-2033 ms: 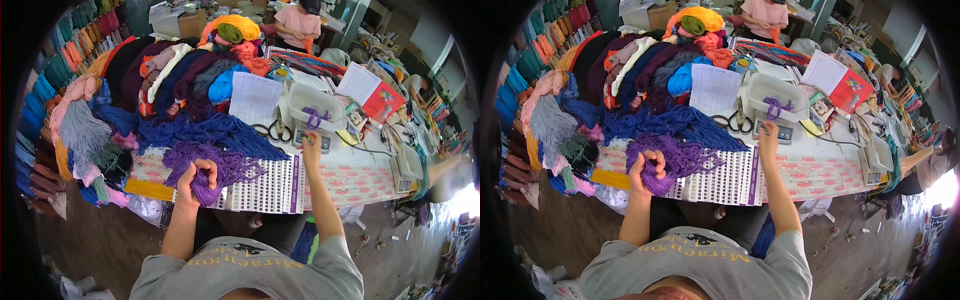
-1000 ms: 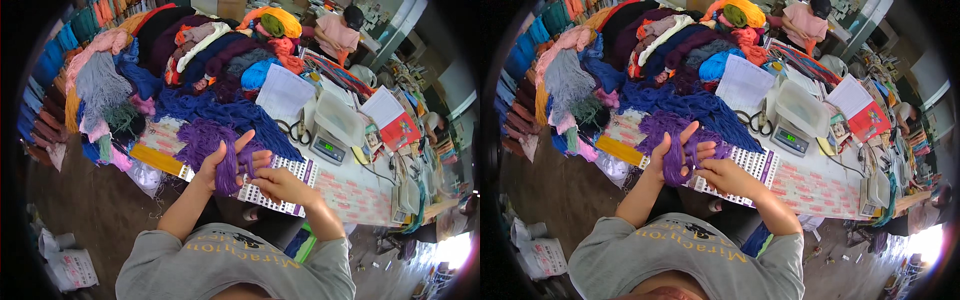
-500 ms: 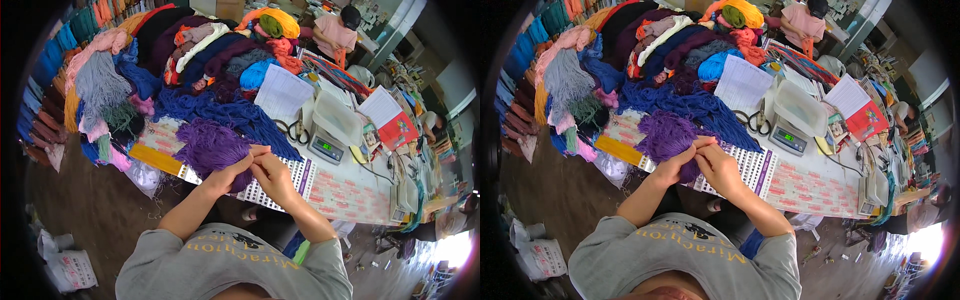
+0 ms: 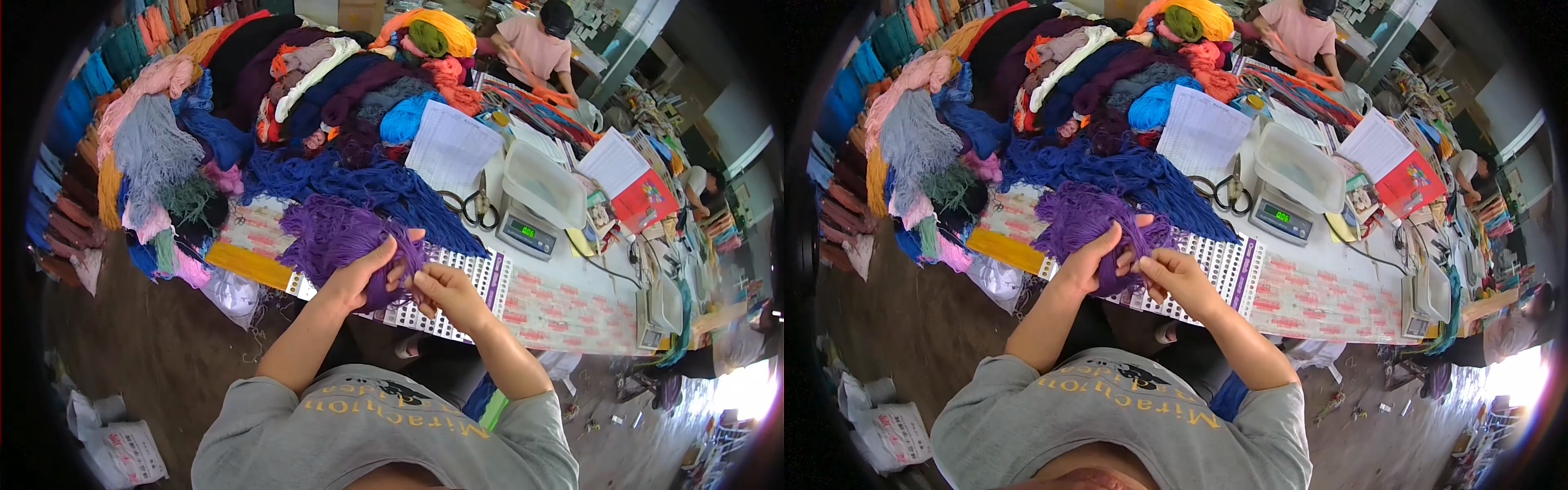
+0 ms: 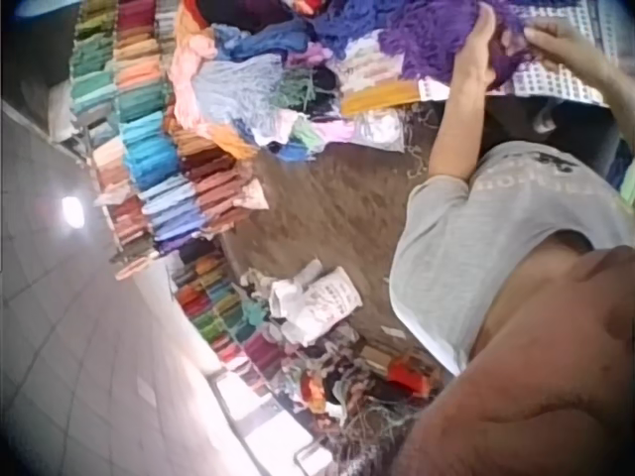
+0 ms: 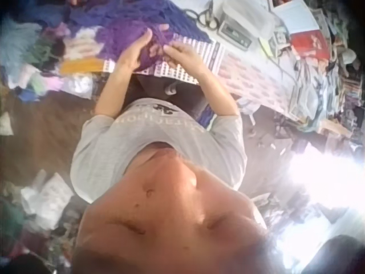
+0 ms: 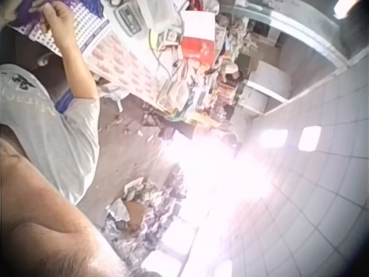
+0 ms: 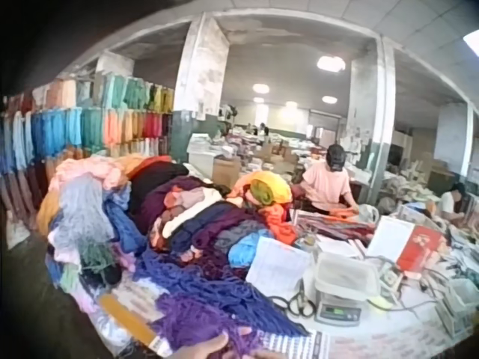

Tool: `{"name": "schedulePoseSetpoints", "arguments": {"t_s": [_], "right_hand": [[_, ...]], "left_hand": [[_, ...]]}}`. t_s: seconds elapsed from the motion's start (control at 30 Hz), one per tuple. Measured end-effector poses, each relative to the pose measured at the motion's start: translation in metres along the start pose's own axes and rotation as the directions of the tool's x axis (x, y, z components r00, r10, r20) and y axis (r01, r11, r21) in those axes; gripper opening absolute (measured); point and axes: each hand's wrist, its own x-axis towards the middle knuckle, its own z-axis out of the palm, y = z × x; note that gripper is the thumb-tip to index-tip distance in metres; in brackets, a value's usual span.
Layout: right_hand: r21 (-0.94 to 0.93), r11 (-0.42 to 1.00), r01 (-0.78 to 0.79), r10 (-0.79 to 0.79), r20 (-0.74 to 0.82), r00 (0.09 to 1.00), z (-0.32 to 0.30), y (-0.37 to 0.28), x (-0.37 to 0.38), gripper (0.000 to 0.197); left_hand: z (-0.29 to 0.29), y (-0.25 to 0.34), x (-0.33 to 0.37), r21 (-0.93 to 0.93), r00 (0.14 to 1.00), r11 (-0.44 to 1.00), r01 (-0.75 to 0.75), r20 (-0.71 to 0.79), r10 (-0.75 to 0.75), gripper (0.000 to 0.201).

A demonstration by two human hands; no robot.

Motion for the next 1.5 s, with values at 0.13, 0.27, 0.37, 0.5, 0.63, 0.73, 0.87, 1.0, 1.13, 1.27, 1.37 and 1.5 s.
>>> {"name": "schedulePoseSetpoints", "arguments": {"t_s": [0.13, 0.27, 0.37, 0.5, 0.63, 0.73, 0.87, 1.0, 1.13, 1.27, 1.37, 1.5], "right_hand": [[-0.187, 0.978, 0.090, -0.096, -0.027, 0.995, -0.005, -0.001, -0.007, 0.025], [-0.167, 0.978, 0.128, -0.139, -0.058, 0.989, 0.001, 0.003, -0.007, 0.026], [-0.106, 0.983, 0.147, -0.161, -0.140, 0.977, -0.006, 0.004, -0.007, 0.027], [0.191, 0.974, 0.123, -0.082, -0.211, 0.974, -0.004, -0.002, -0.005, 0.025], [0.262, 0.965, 0.025, -0.013, -0.048, 0.999, -0.015, 0.009, -0.005, 0.021], [0.047, 0.973, 0.226, -0.185, -0.425, 0.886, -0.050, -0.006, -0.019, 0.016], [0.046, 0.870, 0.491, -0.305, -0.733, 0.608, -0.167, -0.013, -0.069, 0.012], [0.046, 0.858, 0.512, -0.171, -0.914, 0.369, -0.297, 0.018, -0.139, 0.011], [-0.041, 0.849, 0.527, -0.055, -0.998, 0.011, -0.379, 0.040, -0.220, 0.014], [-0.064, 0.830, 0.554, -0.066, -0.998, -0.015, -0.421, 0.054, -0.282, 0.010], [-0.118, 0.988, 0.102, -0.147, -0.925, 0.350, -0.338, -0.003, -0.249, 0.018], [-0.292, 0.950, 0.112, -0.296, -0.723, 0.624, -0.248, -0.095, -0.165, 0.023]], "left_hand": [[0.005, 0.001, -0.001, 0.221, 0.998, 0.974, 0.052, -0.035, -0.046, 0.044], [0.011, 0.001, 0.000, 0.269, 0.996, 0.963, -0.022, -0.077, 0.044, 0.044], [0.010, 0.002, 0.003, 0.122, 0.995, 0.993, -0.004, -0.100, 0.016, 0.042], [0.004, 0.004, 0.007, -0.042, 0.998, 0.999, 0.000, -0.070, -0.003, 0.048], [-0.012, 0.019, 0.003, -0.021, 0.953, 0.962, 0.273, 0.145, -0.267, 0.044], [-0.054, 0.039, -0.012, 0.223, 0.946, 0.920, 0.321, -0.028, -0.323, 0.029], [-0.119, 0.104, -0.016, -0.144, 0.977, 0.987, -0.071, -0.208, 0.040, 0.023], [-0.221, 0.156, -0.033, -0.289, 0.961, 0.922, -0.257, -0.178, 0.212, 0.019], [-0.308, 0.195, -0.062, -0.201, 0.844, 0.858, -0.472, -0.383, 0.375, 0.018], [-0.354, 0.212, -0.092, -0.322, 0.772, 0.706, -0.631, -0.352, 0.530, 0.017], [-0.281, 0.172, -0.046, -0.388, 0.819, 0.722, -0.573, -0.239, 0.521, 0.039], [-0.146, 0.135, -0.003, -0.345, 0.862, 0.791, -0.506, -0.169, 0.478, 0.026]]}}
